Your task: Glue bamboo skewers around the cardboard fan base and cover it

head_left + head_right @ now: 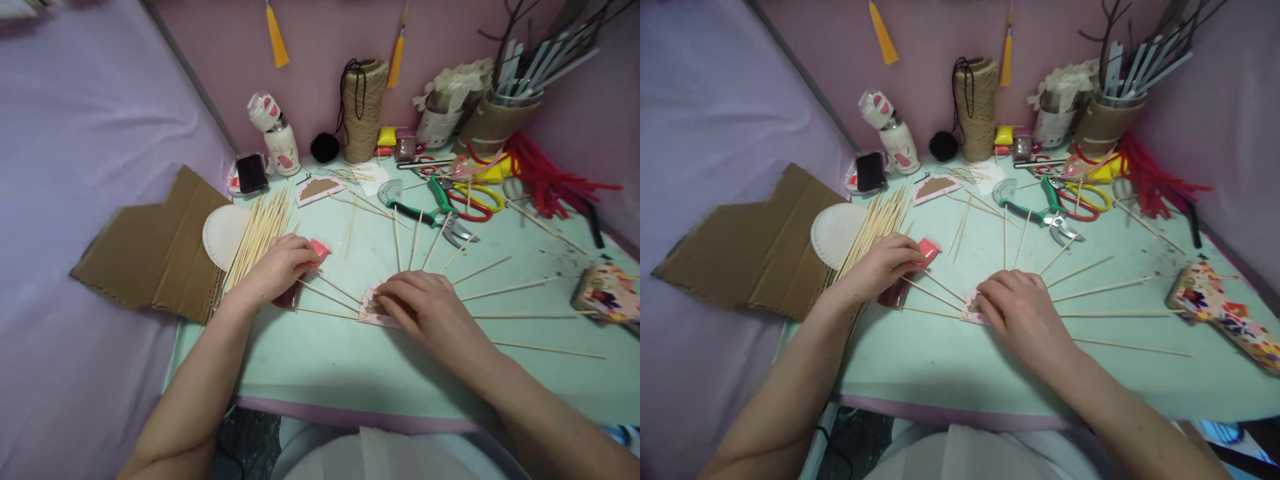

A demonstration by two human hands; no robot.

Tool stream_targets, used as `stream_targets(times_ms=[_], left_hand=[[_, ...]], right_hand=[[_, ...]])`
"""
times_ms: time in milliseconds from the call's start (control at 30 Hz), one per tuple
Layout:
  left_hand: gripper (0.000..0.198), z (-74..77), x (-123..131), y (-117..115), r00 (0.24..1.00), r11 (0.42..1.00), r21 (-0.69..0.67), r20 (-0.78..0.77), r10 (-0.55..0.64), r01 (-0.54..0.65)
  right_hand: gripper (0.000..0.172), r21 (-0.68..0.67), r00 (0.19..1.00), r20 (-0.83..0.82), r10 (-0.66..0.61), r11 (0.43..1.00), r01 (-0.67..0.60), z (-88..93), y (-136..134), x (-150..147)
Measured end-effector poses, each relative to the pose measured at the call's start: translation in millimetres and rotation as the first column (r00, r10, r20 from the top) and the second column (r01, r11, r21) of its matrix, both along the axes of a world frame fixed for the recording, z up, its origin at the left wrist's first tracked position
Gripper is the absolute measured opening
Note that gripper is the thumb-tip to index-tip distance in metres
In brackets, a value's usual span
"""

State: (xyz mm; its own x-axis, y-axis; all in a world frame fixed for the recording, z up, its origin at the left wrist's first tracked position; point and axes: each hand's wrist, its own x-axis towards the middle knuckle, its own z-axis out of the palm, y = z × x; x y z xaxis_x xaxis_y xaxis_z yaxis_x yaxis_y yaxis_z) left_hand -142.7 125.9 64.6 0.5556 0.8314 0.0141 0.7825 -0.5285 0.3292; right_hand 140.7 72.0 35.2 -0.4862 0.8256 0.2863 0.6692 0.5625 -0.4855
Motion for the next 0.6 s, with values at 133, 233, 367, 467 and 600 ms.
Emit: stream_targets(times_ms=[133,233,367,467,600], left_hand=[[0.018,-3.5,17,7,0.993,0.991,-0.066,-0.025,-0.115,0.113],[0.016,-6.1,22,7,0.990,0.985,-0.103,-0.010,-0.142,0.141],[0.017,-9.9,21,5,0.989,0.982,-0.121,0.003,-0.146,0.145],[0.020,-12.3,21,5,0.989,0.981,-0.123,0.003,-0.150,0.149],[0.023,-13.0,22,5,0.989,0.983,-0.111,0.000,-0.147,0.146]], right_hand=[[0.015,-0.087,1.000,-0.021,-0.016,0.996,0.014,-6.4,-9,7],[0.015,-0.066,0.998,-0.051,-0.023,0.998,0.020,-7.2,-11,9],[0.013,-0.026,0.996,-0.087,-0.022,0.999,0.020,-8.5,-11,10],[0.013,-0.021,0.995,-0.092,-0.025,1.000,0.023,-10.0,-11,10],[0.013,-0.016,0.995,-0.091,-0.026,1.000,0.024,-11.5,-11,11]])
